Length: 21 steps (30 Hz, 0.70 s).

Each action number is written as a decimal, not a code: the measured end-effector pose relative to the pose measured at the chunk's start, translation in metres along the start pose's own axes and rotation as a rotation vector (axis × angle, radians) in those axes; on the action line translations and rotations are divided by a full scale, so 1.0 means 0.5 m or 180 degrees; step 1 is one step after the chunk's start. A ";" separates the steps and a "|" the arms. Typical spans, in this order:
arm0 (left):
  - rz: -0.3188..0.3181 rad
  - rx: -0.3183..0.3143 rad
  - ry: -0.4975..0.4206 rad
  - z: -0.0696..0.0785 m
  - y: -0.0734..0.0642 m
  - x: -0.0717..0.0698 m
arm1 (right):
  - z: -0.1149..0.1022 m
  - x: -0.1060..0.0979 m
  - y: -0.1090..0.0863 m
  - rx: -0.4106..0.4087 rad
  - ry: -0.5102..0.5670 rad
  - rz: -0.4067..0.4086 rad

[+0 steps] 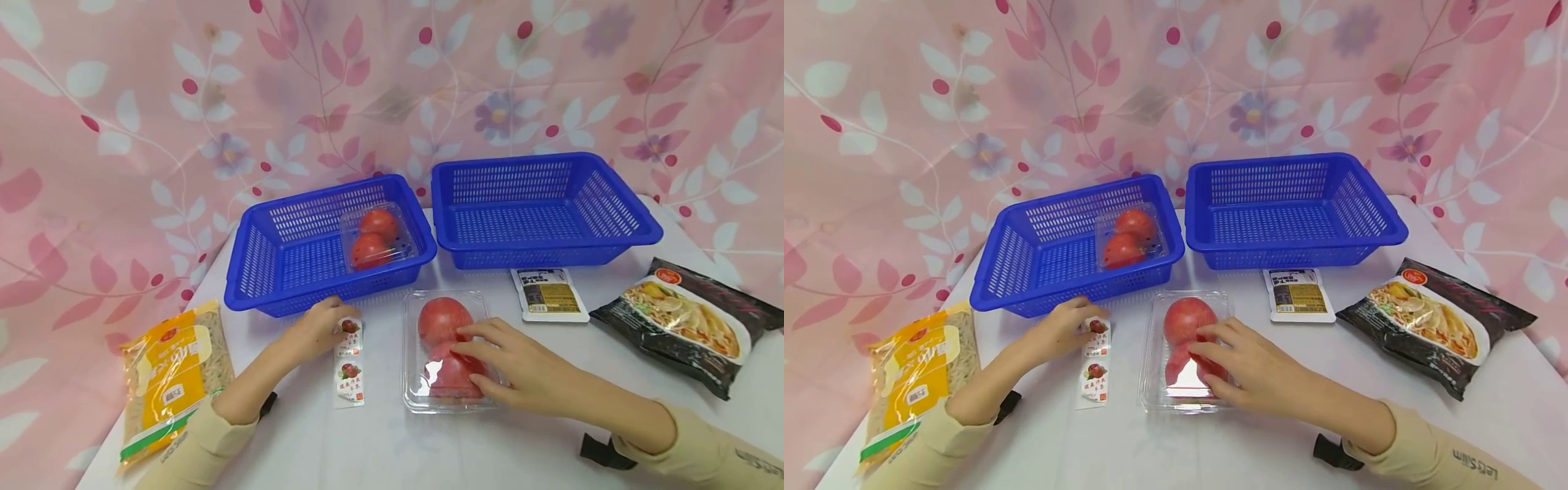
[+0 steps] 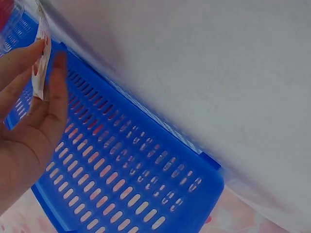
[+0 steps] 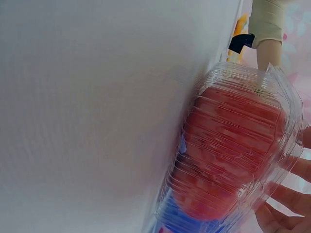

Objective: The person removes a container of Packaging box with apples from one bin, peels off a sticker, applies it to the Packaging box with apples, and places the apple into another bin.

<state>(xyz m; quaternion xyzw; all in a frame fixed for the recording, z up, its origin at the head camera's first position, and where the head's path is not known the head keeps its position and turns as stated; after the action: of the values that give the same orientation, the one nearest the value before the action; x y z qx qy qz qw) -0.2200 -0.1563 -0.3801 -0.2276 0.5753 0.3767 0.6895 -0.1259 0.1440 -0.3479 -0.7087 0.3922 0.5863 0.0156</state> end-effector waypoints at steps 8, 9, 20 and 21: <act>0.0401 0.0291 -0.0251 0.053 -0.008 -0.030 | 0.000 0.001 0.003 -0.0124 -0.0121 0.0104; 0.0484 0.0356 -0.0279 0.063 -0.009 -0.038 | 0.000 0.001 0.004 -0.0158 -0.0140 0.0129; 0.1162 0.0912 -0.0645 0.170 -0.004 -0.117 | -0.011 -0.005 0.038 -0.0362 -0.0270 0.0186; 0.1180 0.0961 -0.0635 0.180 -0.005 -0.120 | -0.015 -0.007 0.042 -0.0360 -0.0230 0.0185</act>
<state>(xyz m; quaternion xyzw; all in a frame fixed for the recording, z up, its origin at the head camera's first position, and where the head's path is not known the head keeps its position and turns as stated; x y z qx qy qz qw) -0.1654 -0.1060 -0.3012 0.0256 0.5861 0.4270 0.6881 -0.1320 0.1279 -0.3334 -0.6751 0.3781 0.6329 -0.0273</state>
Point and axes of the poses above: each hand's wrist, its own y-axis towards the middle knuckle, its own x-axis out of the palm, z = x × y, the point moved 3 cm from there along y, towards the middle knuckle, and after that the axes turned 4 degrees about y, right-handed, at the moved point
